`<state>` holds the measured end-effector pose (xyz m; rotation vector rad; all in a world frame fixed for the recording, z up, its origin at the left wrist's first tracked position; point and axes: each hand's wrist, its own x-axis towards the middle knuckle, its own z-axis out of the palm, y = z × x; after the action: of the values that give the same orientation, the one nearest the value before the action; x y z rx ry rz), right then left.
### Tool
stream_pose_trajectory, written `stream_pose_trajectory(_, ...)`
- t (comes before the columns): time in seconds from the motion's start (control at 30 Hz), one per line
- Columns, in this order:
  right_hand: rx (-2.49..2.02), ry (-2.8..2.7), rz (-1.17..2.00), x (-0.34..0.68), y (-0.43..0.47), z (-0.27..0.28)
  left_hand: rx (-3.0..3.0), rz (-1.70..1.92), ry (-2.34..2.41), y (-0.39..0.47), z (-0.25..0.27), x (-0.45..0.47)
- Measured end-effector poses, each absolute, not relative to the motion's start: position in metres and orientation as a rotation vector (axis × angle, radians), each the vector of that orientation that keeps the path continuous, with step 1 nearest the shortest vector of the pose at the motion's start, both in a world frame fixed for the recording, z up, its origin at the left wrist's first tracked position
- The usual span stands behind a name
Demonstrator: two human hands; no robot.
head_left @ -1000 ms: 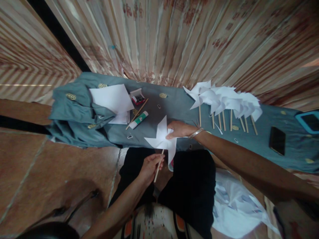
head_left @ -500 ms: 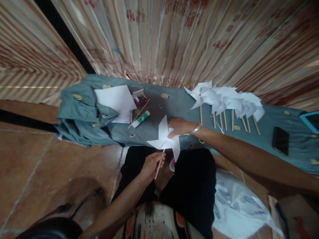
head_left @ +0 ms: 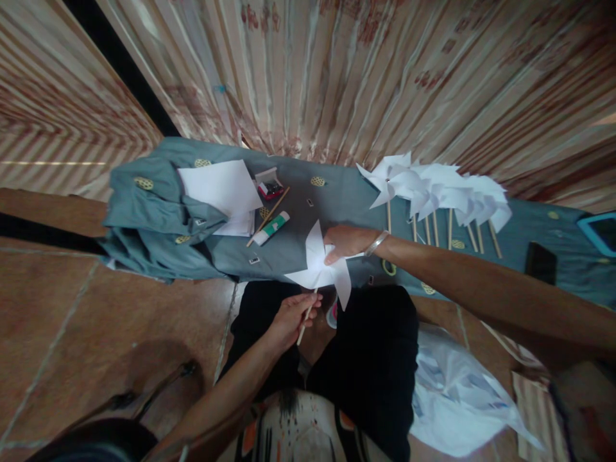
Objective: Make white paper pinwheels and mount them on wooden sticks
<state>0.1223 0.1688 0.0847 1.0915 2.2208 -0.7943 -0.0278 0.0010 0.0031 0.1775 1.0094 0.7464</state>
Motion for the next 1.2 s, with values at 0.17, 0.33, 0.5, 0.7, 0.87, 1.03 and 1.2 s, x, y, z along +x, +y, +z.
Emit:
stream_pose_trajectory(0.17, 1.139, 2.164, -0.773, 0.125, 0.173, 0.075, 0.228, 0.693, 0.957, 0.002, 0.0, -0.028)
stream_pose_trajectory(0.33, 1.144, 2.153, -0.812, 0.127, 0.176, 0.071, 0.267, 0.736, 1.017, 0.0, 0.0, -0.023)
stream_pose_trajectory(0.5, 1.182, 2.156, -0.851, 0.131, 0.175, 0.07, 0.291, 0.768, 1.08, -0.003, 0.0, -0.018)
stream_pose_trajectory(0.7, 1.185, 2.149, -0.852, 0.129, 0.174, 0.071, 0.299, 0.769, 1.109, -0.004, 0.002, -0.016)
stream_pose_trajectory(0.87, 1.194, 2.157, -0.865, 0.129, 0.174, 0.07, 0.267, 0.776, 1.117, -0.004, 0.003, -0.015)
stream_pose_trajectory(1.03, 1.211, 2.166, -0.901, 0.133, 0.173, 0.066, 0.31, 0.769, 1.124, -0.005, 0.003, -0.014)
stream_pose_trajectory(1.2, 1.243, 2.167, -0.906, 0.134, 0.17, 0.065, 0.284, 0.778, 1.117, -0.006, 0.005, -0.01)
